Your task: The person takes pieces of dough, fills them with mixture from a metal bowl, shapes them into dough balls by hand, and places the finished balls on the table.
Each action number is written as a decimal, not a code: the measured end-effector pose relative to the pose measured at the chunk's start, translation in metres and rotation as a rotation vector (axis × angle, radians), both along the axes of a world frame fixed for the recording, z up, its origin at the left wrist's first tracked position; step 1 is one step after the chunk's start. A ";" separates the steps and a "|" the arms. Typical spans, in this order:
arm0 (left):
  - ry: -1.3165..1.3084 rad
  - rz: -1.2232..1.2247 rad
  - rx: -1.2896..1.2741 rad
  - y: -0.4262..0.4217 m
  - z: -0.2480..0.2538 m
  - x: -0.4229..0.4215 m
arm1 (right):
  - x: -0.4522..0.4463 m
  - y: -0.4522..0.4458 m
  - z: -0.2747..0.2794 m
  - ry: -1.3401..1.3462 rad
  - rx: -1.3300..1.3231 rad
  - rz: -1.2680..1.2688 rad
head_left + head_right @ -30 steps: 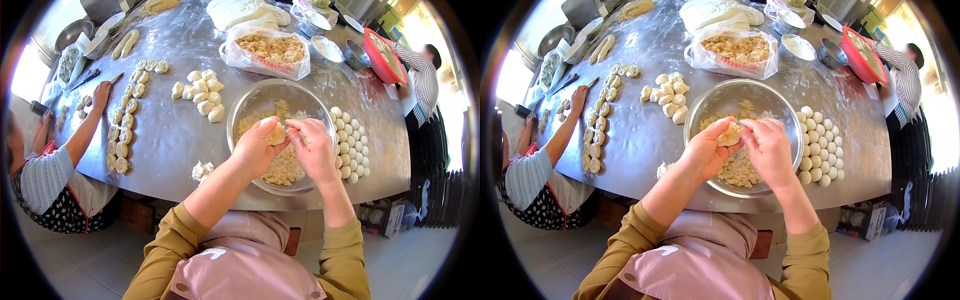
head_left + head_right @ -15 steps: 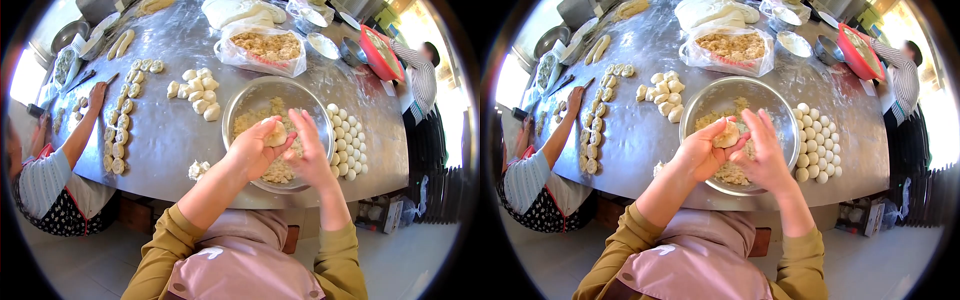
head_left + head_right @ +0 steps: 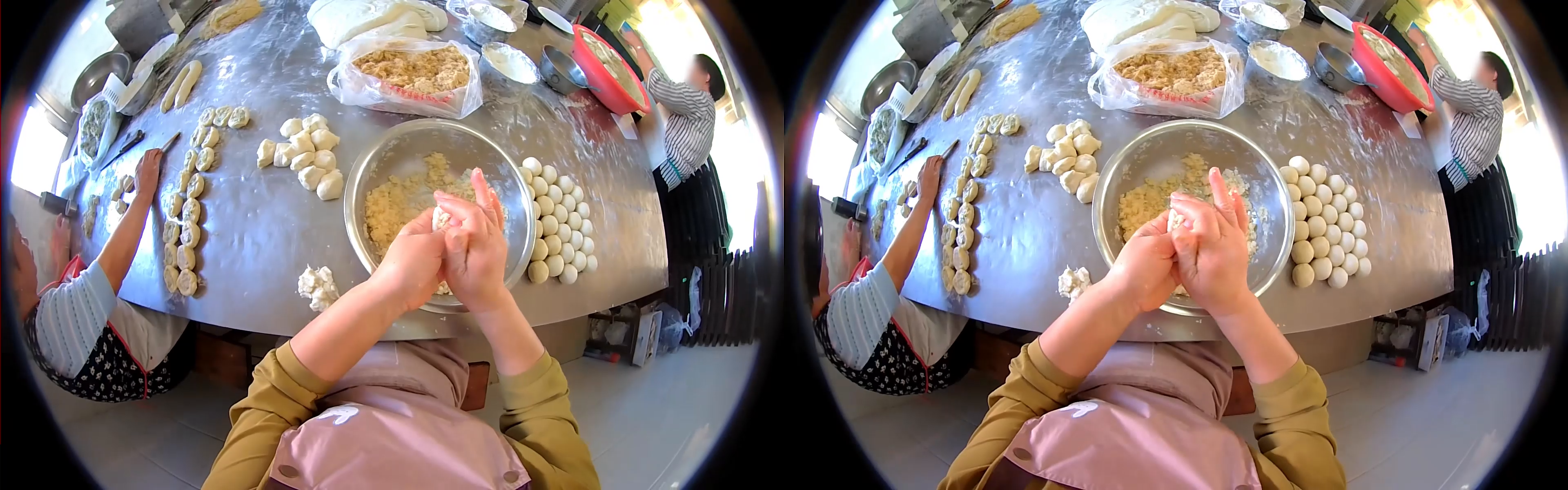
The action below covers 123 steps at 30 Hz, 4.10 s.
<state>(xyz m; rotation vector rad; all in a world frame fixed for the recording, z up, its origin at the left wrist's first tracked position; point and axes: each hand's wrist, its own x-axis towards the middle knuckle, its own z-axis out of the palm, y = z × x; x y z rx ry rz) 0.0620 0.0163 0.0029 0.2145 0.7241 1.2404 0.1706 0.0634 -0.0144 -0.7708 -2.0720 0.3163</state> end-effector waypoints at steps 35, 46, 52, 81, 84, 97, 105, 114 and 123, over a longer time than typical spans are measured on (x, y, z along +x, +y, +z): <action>1.064 0.413 0.840 0.006 -0.012 -0.009 | -0.021 -0.016 0.035 0.638 -0.902 0.000; 0.514 0.066 0.549 -0.010 -0.005 0.003 | -0.021 0.009 0.024 0.242 -0.691 -0.050; 0.270 0.360 0.415 0.006 0.006 0.002 | -0.047 -0.025 0.050 0.581 -0.814 0.322; 0.561 0.182 0.658 -0.001 -0.013 -0.043 | -0.034 -0.043 0.039 0.421 -0.933 0.274; 0.339 0.247 0.568 -0.003 -0.008 -0.035 | -0.038 -0.042 0.023 0.334 -0.681 0.180; 0.466 0.238 0.566 -0.003 -0.012 -0.008 | -0.003 -0.037 0.026 0.409 -0.897 0.236; 0.208 0.124 0.479 -0.010 -0.011 -0.035 | 0.175 0.015 0.020 0.905 -0.891 -0.345; 0.209 0.026 0.488 -0.013 -0.009 -0.033 | 0.292 0.029 -0.030 0.077 -1.044 -1.025; 0.237 -0.007 0.432 -0.016 -0.008 -0.038 | 0.270 0.045 -0.047 -0.429 -1.010 -1.119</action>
